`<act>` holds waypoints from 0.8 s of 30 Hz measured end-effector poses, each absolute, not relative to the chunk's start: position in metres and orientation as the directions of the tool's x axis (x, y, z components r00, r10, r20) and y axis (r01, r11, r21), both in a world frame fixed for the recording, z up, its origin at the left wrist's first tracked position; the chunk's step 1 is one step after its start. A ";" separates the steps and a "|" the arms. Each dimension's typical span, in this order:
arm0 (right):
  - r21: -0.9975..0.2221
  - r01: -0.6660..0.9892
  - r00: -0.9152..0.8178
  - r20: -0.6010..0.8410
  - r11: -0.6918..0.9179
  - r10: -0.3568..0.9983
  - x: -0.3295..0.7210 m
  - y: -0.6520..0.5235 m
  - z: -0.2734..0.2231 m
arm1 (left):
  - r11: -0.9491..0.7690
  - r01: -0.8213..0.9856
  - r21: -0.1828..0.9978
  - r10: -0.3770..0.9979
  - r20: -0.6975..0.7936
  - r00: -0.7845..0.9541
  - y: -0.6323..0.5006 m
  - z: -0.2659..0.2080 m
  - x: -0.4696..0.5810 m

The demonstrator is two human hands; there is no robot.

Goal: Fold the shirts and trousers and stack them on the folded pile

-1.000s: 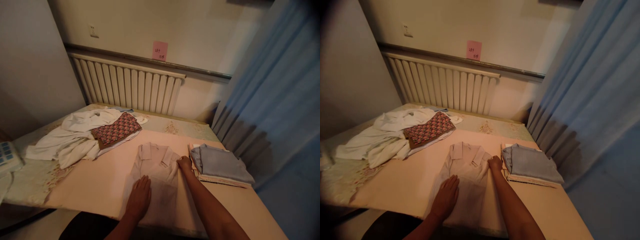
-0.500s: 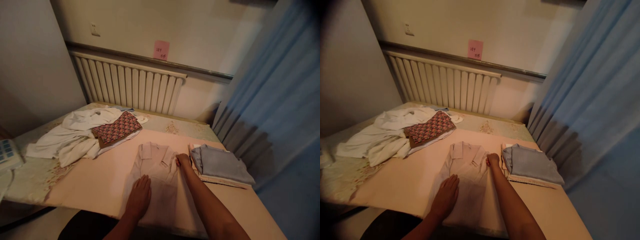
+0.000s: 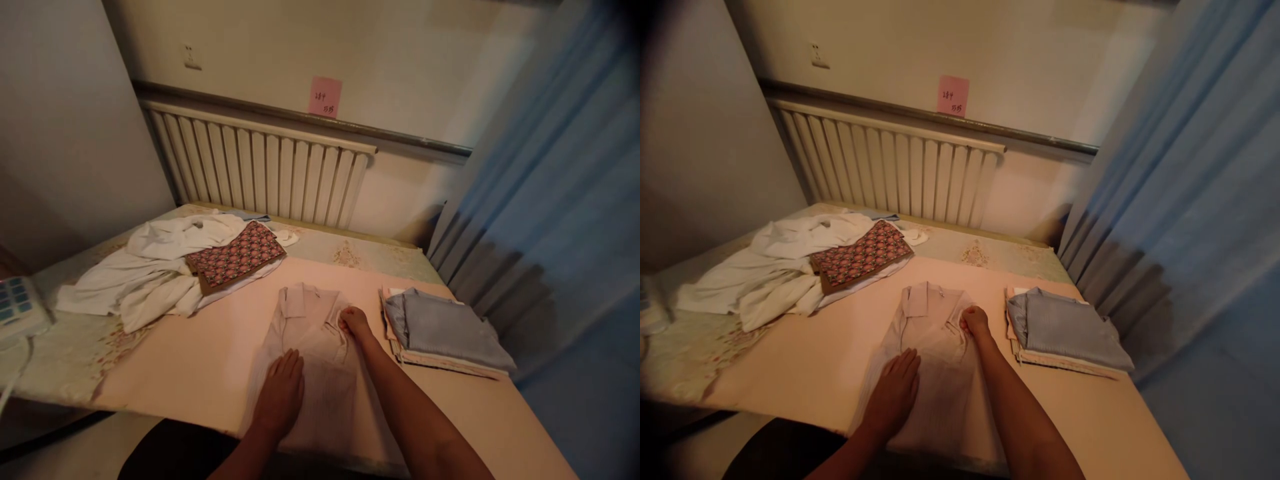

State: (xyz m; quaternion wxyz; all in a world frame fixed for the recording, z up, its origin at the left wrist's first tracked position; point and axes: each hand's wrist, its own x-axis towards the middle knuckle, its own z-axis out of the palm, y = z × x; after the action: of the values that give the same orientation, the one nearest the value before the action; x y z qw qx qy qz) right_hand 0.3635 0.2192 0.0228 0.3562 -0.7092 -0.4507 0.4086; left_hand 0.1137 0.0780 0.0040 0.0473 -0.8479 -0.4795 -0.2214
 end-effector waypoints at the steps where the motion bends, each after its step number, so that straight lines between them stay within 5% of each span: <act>1: -0.864 0.392 0.250 -0.231 -0.317 0.940 0.365 0.218 0.023 | -0.535 0.834 0.138 0.792 0.425 0.438 0.078 0.004 0.114; 7: -0.756 0.650 0.184 0.059 -0.076 0.981 0.374 0.203 0.024 | -0.542 0.827 0.146 0.788 0.431 0.440 0.079 0.002 0.113; 13: -0.648 0.736 0.014 0.300 0.193 0.954 0.373 0.167 0.013 | -0.544 0.828 0.137 0.785 0.432 0.445 0.080 0.000 0.112; 24: -0.567 0.733 -0.166 0.388 0.376 0.907 0.382 0.139 -0.001 | -0.531 0.839 0.120 0.786 0.439 0.435 0.081 -0.003 0.114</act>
State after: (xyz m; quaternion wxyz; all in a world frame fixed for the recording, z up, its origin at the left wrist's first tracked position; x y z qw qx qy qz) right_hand 0.3823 0.1389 -0.0010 0.3479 -0.5442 -0.7531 0.1251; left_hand 0.1138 0.0812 -0.0034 0.0581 -0.8450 -0.4809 -0.2265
